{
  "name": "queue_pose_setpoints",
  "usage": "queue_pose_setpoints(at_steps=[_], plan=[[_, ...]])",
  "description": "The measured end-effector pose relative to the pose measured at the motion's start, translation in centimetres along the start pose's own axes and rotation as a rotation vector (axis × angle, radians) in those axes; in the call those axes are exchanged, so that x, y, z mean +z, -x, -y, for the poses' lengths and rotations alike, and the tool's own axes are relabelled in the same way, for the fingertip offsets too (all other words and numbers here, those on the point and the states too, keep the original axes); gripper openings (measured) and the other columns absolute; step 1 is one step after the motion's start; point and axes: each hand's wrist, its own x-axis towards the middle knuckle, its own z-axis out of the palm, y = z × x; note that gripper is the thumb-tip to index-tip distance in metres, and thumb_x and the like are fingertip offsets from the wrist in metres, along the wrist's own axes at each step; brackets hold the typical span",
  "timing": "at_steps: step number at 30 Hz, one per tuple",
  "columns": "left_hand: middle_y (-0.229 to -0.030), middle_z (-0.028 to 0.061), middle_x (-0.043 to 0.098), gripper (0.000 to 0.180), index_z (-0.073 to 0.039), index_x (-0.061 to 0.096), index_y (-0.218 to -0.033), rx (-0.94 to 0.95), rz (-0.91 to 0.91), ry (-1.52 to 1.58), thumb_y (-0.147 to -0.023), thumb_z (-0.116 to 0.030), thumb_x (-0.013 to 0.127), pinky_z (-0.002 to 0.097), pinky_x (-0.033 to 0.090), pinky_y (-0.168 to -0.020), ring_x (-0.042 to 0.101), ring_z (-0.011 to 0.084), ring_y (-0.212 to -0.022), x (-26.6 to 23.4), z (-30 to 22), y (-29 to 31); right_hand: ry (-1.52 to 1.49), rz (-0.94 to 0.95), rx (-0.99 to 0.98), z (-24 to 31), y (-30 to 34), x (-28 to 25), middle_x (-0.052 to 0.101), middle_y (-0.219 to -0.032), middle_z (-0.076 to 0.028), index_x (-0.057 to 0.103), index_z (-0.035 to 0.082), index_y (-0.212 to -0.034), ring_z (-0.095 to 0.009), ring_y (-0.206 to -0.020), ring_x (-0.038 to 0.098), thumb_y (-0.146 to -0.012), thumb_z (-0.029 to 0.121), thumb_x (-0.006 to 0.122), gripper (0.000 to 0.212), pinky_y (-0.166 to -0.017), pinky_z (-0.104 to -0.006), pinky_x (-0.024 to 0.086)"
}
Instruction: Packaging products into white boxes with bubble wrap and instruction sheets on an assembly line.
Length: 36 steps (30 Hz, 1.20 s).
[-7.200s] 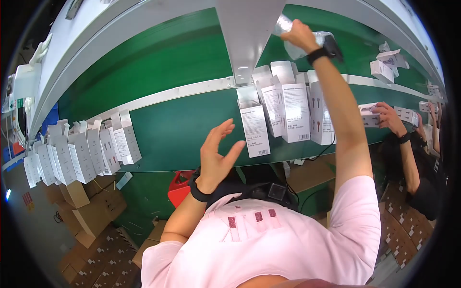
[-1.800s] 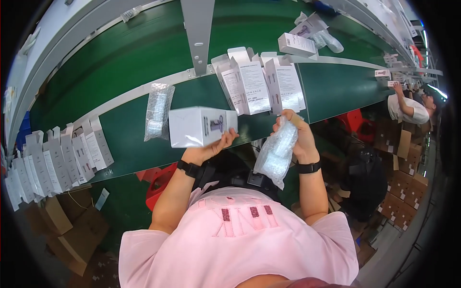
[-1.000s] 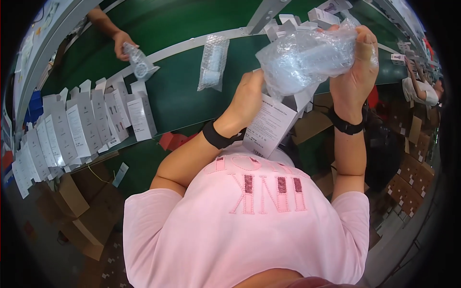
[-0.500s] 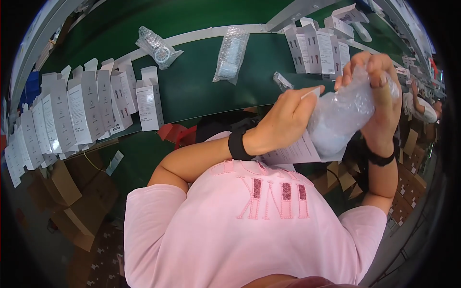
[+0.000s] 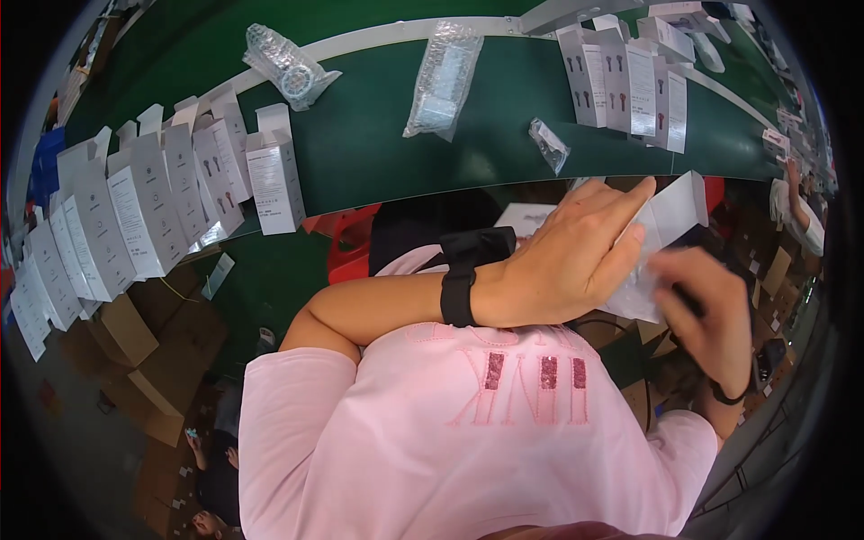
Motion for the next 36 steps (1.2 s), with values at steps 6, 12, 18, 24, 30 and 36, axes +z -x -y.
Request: queue_pose_setpoints(at_steps=[6, 12, 18, 24, 30, 36], plan=[[-0.093, 0.0229, 0.065, 0.041, 0.004, 0.059, -0.121, -0.206, -0.254, -0.235, -0.099, -0.019, 0.034, 0.0393, 0.048, -0.069, 0.062, 0.0295, -0.073, -6.7, 4.5, 1.4, -0.293, -0.563, 0.141, -5.6, -7.9, 0.3, 0.067, -0.090, -0.009, 0.067, -0.002, -0.108, -0.014, -0.079, 0.062, -0.094, 0.016, 0.056, 0.026, -0.071, -0.0286, 0.050], [-0.121, 0.0151, 0.062, 0.048, 0.009, 0.054, -0.130, -0.392, -0.600, 0.202, -0.102, -0.023, 0.032, 0.0279, 0.041, -0.097, 0.057, 0.0181, -0.107, -10.0, 3.4, 0.9, 0.304, -0.318, 0.037, -22.3, -19.4, 21.5, 0.058, -0.111, -0.018, 0.059, 0.006, -0.118, -0.037, -0.090, 0.061, -0.081, 0.012, 0.065, 0.038, -0.078, -0.0427, 0.051], [-0.122, 0.0145, 0.062, 0.050, 0.009, 0.054, -0.129, -0.330, -0.535, 0.143, -0.102, -0.027, 0.034, 0.0275, 0.040, -0.097, 0.056, 0.0178, -0.107, -8.4, 2.0, 0.7, -0.714, -0.672, 0.004, -13.3, -15.5, 5.5, 0.064, -0.102, -0.005, 0.063, 0.000, -0.116, -0.011, -0.089, 0.059, -0.094, 0.015, 0.058, 0.027, -0.077, -0.0254, 0.047], [-0.099, 0.0109, 0.065, 0.061, 0.010, 0.058, -0.122, -0.364, -0.287, 0.257, -0.104, -0.043, 0.033, 0.0258, 0.044, -0.082, 0.057, 0.0127, -0.090, -5.4, 0.5, -0.6, -0.720, -0.318, -0.558, -2.5, -10.9, 0.0, 0.060, -0.109, -0.007, 0.063, -0.002, -0.106, -0.012, -0.097, 0.056, -0.077, -0.010, 0.052, 0.032, -0.082, -0.0241, 0.044], [-0.110, 0.0164, 0.065, 0.069, 0.012, 0.057, -0.121, -0.602, -0.236, 0.451, -0.104, -0.050, 0.032, 0.0283, 0.043, -0.092, 0.059, 0.0190, -0.103, -6.2, 0.0, 0.2, -0.656, 0.084, -0.394, -2.0, -10.0, -0.3, 0.060, -0.093, -0.007, 0.065, -0.003, -0.089, -0.013, -0.086, 0.056, -0.071, -0.015, 0.053, 0.025, -0.076, -0.0252, 0.044], [-0.125, 0.0194, 0.059, 0.068, 0.012, 0.048, -0.132, -0.489, -0.002, 0.281, -0.103, -0.049, 0.037, 0.0303, 0.039, -0.101, 0.055, 0.0215, -0.116, -5.0, 0.0, 0.3, -0.291, 0.636, -0.262, 1.6, -10.7, 0.0, 0.065, -0.087, -0.007, 0.065, -0.006, -0.106, -0.012, -0.081, 0.058, -0.084, -0.002, 0.056, 0.024, -0.074, -0.0270, 0.048]])
